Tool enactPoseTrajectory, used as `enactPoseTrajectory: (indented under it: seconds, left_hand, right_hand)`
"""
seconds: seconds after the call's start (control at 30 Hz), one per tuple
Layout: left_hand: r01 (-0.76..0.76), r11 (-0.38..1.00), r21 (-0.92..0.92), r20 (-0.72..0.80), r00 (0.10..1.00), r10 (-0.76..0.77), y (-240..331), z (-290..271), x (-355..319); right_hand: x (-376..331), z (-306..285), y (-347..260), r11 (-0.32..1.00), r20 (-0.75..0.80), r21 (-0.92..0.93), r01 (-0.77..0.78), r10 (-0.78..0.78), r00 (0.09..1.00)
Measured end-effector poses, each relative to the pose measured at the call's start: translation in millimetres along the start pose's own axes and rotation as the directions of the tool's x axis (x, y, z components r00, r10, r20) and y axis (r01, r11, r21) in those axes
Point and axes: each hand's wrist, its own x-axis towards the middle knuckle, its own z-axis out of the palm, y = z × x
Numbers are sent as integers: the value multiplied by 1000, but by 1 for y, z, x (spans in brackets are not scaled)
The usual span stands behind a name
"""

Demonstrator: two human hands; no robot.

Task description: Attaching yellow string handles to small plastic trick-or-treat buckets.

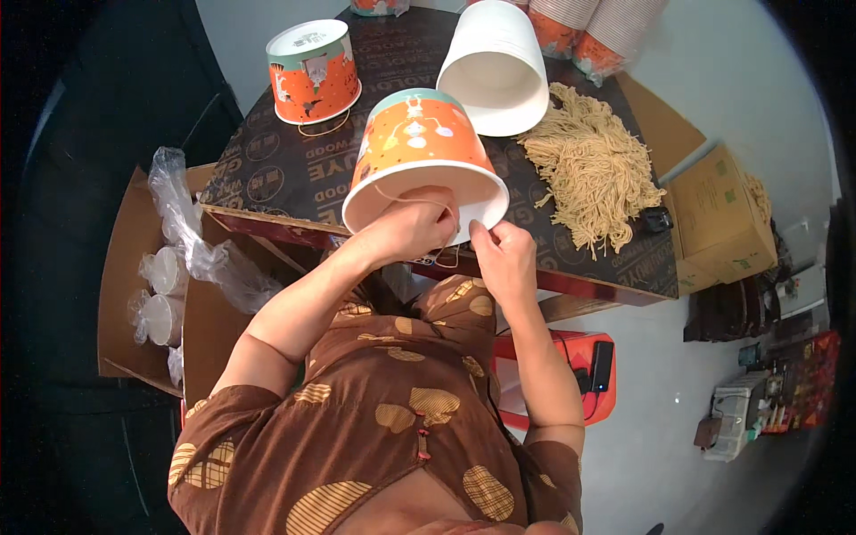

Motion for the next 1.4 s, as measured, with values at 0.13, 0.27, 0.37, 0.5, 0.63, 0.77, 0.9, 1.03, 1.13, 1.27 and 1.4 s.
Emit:
enactPoseTrajectory:
  seconds: [0.13, 0.27, 0.37, 0.5, 0.63, 0.77, 0.9, 1.03, 1.13, 1.27, 1.4]
  left_hand:
    - [28, 999, 29, -104, 994, -24, -6, 9, 2]
    - [108, 988, -111, -184, 975, -127, -1, 12, -2]
    - [83, 979, -187, -206, 971, -122, -5, 16, -2]
    - [166, 956, -241, -132, 971, -201, 11, -1, 7]
    - [110, 968, -226, -176, 973, -152, -9, 9, 19]
    - [79, 954, -289, -209, 967, -143, -11, 13, 16]
    - [44, 957, -286, -233, 966, -114, -4, 13, 15]
    - [9, 982, -187, -236, 970, -54, -6, 14, 12]
    - [-3, 962, -274, -187, 981, -50, -11, 17, 14]
    - [-43, 967, -253, -243, 970, -20, -10, 19, 15]
    - [-50, 961, -270, -180, 984, 1, -4, 20, 22]
  right_hand:
    - [4, -5, 6, 1000, 22, 12, -6, 6, 1000]
    - [4, -7, 8, 998, 67, 14, -60, 59, 996]
    - [4, -7, -1, 997, 43, 41, -67, 65, 997]
    - [11, -9, -3, 986, 41, 113, -121, 118, 992]
    - [22, -7, 5, 979, -1, -204, -7, 7, 1000]
    - [10, -4, 6, 913, -61, -362, 191, -227, 972]
    - [10, 9, 7, 911, -208, -200, 361, -399, 893]
    - [14, 8, -10, 895, -131, -334, 296, -356, 925]
    - [17, 9, -9, 861, -31, -395, 320, -361, 932]
    - [22, 13, 3, 950, -200, -181, 255, -289, 936]
    - [20, 6, 6, 983, -144, 146, 109, -88, 986]
